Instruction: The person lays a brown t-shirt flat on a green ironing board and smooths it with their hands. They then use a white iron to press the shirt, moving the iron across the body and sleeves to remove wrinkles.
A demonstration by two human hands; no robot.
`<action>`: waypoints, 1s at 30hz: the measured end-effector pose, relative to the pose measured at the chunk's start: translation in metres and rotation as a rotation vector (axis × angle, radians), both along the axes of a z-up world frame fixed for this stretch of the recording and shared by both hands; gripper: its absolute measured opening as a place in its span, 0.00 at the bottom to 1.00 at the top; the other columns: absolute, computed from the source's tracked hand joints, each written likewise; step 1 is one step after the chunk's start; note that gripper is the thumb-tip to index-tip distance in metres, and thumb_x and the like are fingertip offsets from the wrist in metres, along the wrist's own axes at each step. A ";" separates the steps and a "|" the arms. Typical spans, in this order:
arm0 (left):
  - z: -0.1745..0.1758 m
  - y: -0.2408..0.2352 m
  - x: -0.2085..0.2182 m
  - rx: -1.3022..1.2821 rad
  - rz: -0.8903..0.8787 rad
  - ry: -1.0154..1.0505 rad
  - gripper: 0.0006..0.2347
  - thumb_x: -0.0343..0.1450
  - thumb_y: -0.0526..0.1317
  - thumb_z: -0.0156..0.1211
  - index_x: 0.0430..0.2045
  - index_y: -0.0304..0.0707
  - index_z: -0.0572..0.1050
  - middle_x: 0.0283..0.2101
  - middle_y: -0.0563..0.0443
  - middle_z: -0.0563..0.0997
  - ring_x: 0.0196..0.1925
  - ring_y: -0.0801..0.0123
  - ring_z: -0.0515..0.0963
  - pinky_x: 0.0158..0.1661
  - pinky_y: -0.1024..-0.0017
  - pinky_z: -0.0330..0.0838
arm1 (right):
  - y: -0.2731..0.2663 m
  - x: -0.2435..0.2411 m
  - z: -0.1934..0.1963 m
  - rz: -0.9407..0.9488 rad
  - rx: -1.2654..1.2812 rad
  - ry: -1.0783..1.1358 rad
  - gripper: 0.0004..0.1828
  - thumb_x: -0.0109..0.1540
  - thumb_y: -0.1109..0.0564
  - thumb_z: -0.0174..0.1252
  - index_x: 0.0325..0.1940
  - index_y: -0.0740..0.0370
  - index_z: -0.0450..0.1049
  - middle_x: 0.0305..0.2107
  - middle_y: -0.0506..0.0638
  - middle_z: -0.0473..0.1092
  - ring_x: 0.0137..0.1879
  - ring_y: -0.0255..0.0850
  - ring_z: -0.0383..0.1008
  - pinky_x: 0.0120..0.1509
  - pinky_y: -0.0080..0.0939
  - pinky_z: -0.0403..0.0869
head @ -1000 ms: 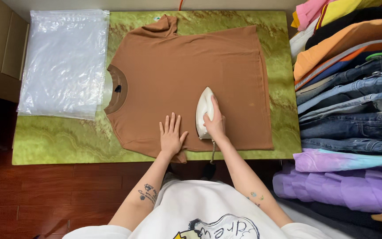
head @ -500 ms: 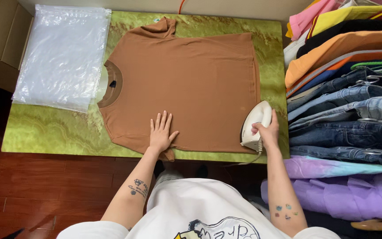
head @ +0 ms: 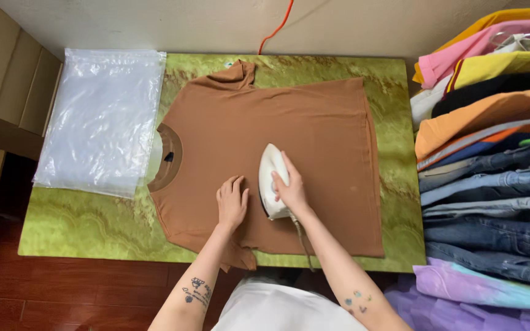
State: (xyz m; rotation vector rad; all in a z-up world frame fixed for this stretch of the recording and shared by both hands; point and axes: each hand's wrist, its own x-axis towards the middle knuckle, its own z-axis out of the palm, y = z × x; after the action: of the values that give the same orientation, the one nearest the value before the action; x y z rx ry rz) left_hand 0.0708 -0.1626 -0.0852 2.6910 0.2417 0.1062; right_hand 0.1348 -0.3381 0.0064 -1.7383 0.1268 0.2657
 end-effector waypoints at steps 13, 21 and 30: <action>0.013 0.031 0.152 0.109 -0.129 0.118 0.25 0.70 0.46 0.50 0.63 0.50 0.54 0.70 0.56 0.51 0.71 0.64 0.47 0.65 0.43 0.40 | -0.016 0.109 0.028 -0.103 -0.260 -0.002 0.30 0.60 0.55 0.54 0.66 0.44 0.60 0.20 0.61 0.73 0.18 0.43 0.74 0.18 0.33 0.73; 0.034 0.018 0.212 0.291 -0.183 0.163 0.26 0.72 0.59 0.35 0.66 0.62 0.45 0.72 0.62 0.42 0.73 0.62 0.39 0.65 0.42 0.29 | -0.118 0.131 0.057 -0.312 -0.331 -0.152 0.29 0.61 0.63 0.52 0.67 0.55 0.59 0.20 0.66 0.69 0.15 0.46 0.70 0.15 0.33 0.70; 0.026 0.019 0.218 0.315 -0.201 0.146 0.27 0.71 0.61 0.32 0.66 0.65 0.45 0.71 0.63 0.43 0.72 0.61 0.40 0.65 0.42 0.29 | -0.165 0.160 0.001 -0.400 -0.782 -0.135 0.33 0.60 0.50 0.56 0.69 0.50 0.57 0.50 0.69 0.67 0.47 0.70 0.69 0.51 0.64 0.67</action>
State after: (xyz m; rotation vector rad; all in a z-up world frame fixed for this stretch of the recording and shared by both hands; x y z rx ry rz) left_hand 0.2891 -0.1434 -0.0596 3.0221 -0.0050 -0.1235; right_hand 0.2953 -0.5032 0.0074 -2.4383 0.5272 -0.2341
